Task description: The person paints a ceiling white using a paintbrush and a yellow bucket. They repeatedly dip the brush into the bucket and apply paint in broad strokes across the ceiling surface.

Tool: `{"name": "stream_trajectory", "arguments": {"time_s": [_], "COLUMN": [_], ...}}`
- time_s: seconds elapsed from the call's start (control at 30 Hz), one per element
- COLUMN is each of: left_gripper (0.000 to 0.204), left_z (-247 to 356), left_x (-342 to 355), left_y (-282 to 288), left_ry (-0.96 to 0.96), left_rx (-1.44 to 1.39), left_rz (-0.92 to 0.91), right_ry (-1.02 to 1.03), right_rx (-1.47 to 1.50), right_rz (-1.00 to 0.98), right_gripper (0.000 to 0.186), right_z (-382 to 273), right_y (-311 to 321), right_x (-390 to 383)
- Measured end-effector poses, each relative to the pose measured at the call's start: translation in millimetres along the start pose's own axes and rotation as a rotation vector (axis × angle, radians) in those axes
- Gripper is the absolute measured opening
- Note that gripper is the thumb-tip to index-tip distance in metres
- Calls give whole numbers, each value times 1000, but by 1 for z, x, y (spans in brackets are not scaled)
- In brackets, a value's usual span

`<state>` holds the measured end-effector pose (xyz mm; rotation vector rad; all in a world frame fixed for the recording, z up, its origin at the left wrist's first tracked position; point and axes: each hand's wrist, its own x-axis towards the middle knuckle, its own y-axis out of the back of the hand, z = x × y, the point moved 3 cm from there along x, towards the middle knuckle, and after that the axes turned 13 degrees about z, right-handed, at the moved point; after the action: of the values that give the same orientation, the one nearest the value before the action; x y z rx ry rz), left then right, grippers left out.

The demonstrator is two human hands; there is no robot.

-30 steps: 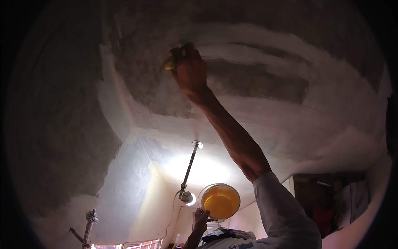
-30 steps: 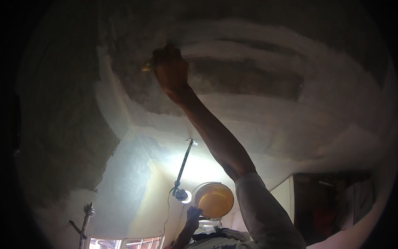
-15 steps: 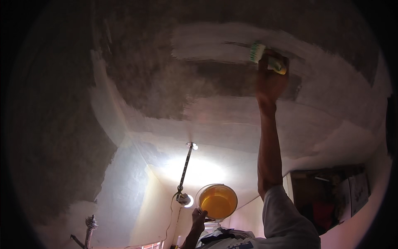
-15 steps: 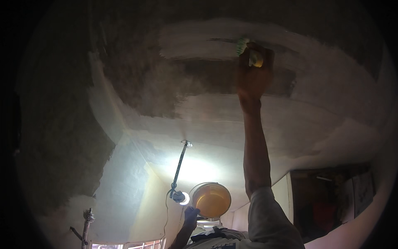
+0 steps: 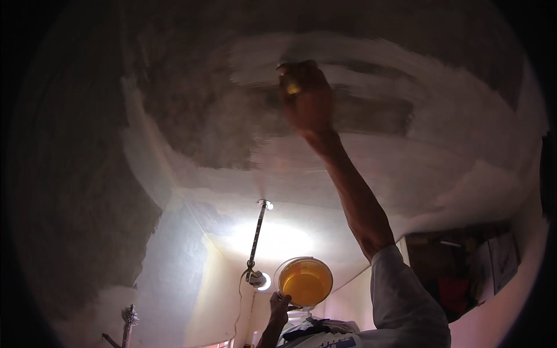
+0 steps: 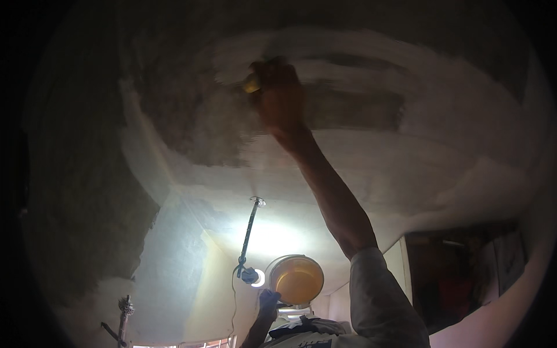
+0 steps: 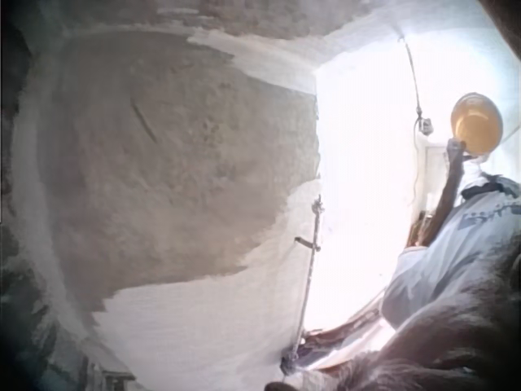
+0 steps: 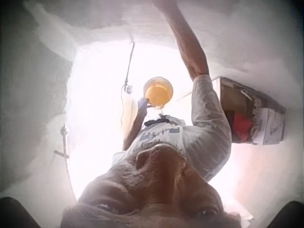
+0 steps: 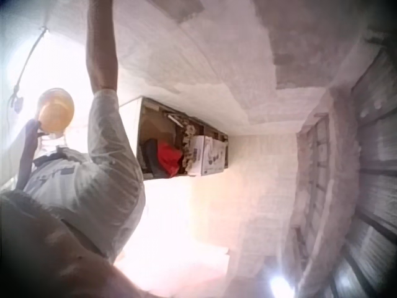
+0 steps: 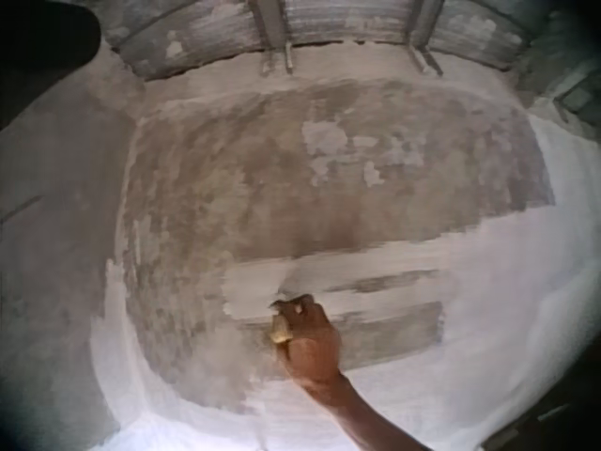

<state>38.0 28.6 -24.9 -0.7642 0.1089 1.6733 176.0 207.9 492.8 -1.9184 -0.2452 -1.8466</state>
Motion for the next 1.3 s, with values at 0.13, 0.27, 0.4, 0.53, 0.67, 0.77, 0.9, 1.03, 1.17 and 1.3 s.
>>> {"name": "stream_trajectory", "arguments": {"time_s": [0.13, 0.27, 0.4, 0.53, 0.67, 0.77, 0.9, 1.03, 1.17, 1.3], "left_gripper": [22, 22, 22, 21, 21, 21, 22, 23, 22, 22], "left_z": [5, 6, 12, 5, 1, 3, 6, 7, 12, 10], "left_x": [-4, -4, -8, -3, -1, -2, -8, -8, -10, -9], "left_y": [-5, -7, -14, -13, -13, -20, -16, -18, -20, -22], "left_ry": [-2, 4, -2, -5, -6, -13, -18, -3, 2, -1], "left_rx": [45, 62, 85, 70, 57, 61, 58, 59, 60, 80], "left_rz": [6, -2, -6, -23, -17, -39, -26, -31, -25, -32], "right_ry": [-457, -389, -309, -88, 303, 225, 93, -184, -378, -346], "right_rx": [111, 2, -116, -333, -515, -395, -135, 113, -4, -104], "right_rz": [139, 266, 333, 379, 142, 49, 9, 200, 280, 358], "right_gripper": [13, 14, 15, 14, 34, 40, 35, 21, 15, 15], "right_z": [59, 100, 118, 106, 73, 59, 43, 87, 120, 147], "right_y": [29, 80, 113, 116, 78, 53, 51, 66, 106, 140], "right_x": [12, 18, 26, 25, 6, -5, -6, 8, 22, 29]}}
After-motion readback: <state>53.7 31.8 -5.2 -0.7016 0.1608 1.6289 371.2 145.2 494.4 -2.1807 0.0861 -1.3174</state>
